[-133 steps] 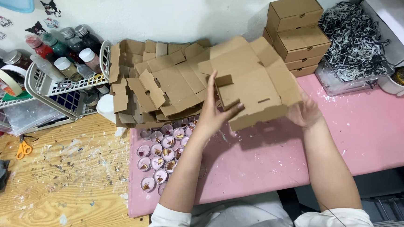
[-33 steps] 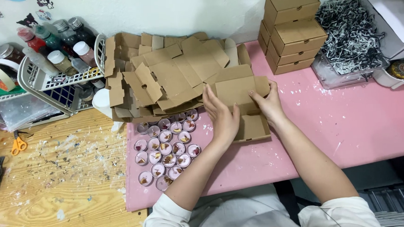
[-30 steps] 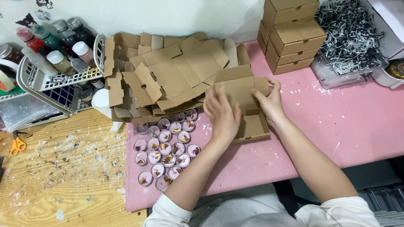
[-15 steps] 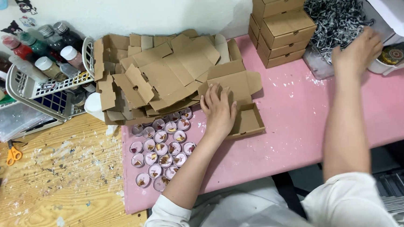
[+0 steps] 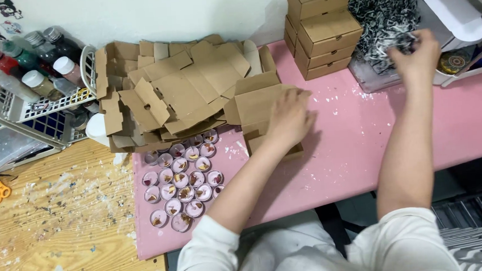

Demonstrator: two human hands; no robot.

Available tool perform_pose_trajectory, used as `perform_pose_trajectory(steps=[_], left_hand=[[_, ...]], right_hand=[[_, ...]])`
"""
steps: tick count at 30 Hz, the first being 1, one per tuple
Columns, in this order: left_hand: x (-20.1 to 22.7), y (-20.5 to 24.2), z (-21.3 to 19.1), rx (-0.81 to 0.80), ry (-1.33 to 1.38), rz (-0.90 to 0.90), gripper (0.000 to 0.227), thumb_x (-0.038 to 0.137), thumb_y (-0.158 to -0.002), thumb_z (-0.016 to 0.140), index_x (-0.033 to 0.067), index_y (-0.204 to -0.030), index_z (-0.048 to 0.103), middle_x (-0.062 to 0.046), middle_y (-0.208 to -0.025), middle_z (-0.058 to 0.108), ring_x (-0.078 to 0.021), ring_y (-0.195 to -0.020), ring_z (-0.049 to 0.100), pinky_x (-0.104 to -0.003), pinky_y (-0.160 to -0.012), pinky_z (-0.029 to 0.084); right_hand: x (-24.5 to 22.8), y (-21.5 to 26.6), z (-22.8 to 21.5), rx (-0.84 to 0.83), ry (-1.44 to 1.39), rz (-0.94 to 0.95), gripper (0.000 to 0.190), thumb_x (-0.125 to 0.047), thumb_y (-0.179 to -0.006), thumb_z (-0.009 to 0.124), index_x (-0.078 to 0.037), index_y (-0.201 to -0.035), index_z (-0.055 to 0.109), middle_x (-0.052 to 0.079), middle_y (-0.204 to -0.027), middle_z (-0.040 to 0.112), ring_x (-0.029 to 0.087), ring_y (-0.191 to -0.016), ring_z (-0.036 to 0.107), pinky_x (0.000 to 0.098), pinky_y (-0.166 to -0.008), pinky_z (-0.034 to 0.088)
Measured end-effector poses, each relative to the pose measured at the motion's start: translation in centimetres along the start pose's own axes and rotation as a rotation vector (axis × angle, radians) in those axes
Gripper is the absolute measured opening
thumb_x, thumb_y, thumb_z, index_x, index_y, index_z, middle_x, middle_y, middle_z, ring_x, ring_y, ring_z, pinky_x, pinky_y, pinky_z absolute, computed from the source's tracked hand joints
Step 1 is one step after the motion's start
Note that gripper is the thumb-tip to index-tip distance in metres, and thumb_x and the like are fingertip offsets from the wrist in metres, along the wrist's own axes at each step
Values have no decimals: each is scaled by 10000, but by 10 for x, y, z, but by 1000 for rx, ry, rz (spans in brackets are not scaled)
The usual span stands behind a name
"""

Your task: Assembling small cardboard boxes and packing them with decorative paper and craft items.

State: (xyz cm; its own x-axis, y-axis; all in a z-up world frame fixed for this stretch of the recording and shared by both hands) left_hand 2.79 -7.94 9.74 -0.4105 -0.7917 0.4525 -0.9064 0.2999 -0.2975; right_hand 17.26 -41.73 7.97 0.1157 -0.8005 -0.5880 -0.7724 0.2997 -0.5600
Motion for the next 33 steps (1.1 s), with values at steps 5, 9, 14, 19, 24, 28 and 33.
perform_pose_trajectory(steps=[5, 9, 14, 19, 24, 28, 33], left_hand=[[42, -54, 15, -12, 211, 5, 868, 228, -781, 806, 72, -1511, 363, -246, -1470, 429, -430, -1334, 471, -533, -1058, 465], [63, -81, 13, 45, 243, 43, 1131, 89, -616, 862, 253, -1578, 291, -267, -1596, 330, -447, -1323, 439, -478, -870, 551], [10, -115, 76, 176, 473, 51, 634, 58, -815, 782, 153, -1401, 561, -170, -1240, 714, -354, -1111, 709, -434, -934, 567], [-12, -107, 55, 304, 651, -11, 361, 7, -829, 740, 54, -1186, 706, -186, -1048, 755, -346, -1012, 743, -402, -885, 569], [-30, -93, 38, 227, 933, -236, 365, -82, -843, 649, 27, -1188, 696, -115, -941, 773, -220, -775, 770, -336, -675, 602], [-53, -71, 29, 387, 774, -92, 360, -136, -824, 637, -2, -1140, 742, -80, -900, 781, -110, -806, 731, -268, -711, 601], [-63, -29, -18, 310, 1013, -184, 344, -158, -869, 587, -6, -1155, 704, -48, -955, 746, -107, -786, 728, -268, -686, 642]], right_hand=[[-43, 32, 8, -79, -216, -102, 297, -55, -902, 845, -13, -1147, 684, 122, -1059, 758, 200, -956, 721, 330, -831, 554], [-86, 52, -8, -272, -516, 50, 452, -78, -853, 807, -72, -1230, 558, 13, -1041, 724, 98, -897, 717, 259, -729, 580], [-108, 59, -16, -466, -688, -63, 490, -24, -861, 849, -44, -1284, 604, 33, -1090, 689, 128, -953, 668, 291, -759, 567], [-112, 62, -10, -732, -582, 113, 397, -57, -857, 758, -69, -1228, 616, -8, -925, 653, 140, -722, 601, 313, -570, 490], [-35, 49, 27, -792, -570, -40, 130, -91, -1058, 595, -49, -1142, 686, -19, -755, 551, 75, -653, 473, 254, -559, 371], [-38, 43, 14, -739, -791, 94, 108, -82, -1123, 536, -46, -1061, 616, -40, -790, 528, 62, -658, 459, 237, -579, 391], [-38, 17, -14, -224, -802, 267, 228, -224, -1202, 436, -112, -1081, 592, -37, -763, 557, 84, -633, 527, 247, -577, 459]])
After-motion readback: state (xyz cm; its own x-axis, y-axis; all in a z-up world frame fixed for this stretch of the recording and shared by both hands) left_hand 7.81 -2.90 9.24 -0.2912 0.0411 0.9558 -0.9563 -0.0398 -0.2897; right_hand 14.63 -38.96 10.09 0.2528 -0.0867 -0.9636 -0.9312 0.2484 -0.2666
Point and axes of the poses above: each hand's wrist, its own y-axis away from the middle knuckle, its own z-axis out of the palm, x = y × z, the point moved 2 cm from there along -y, towards the middle knuckle
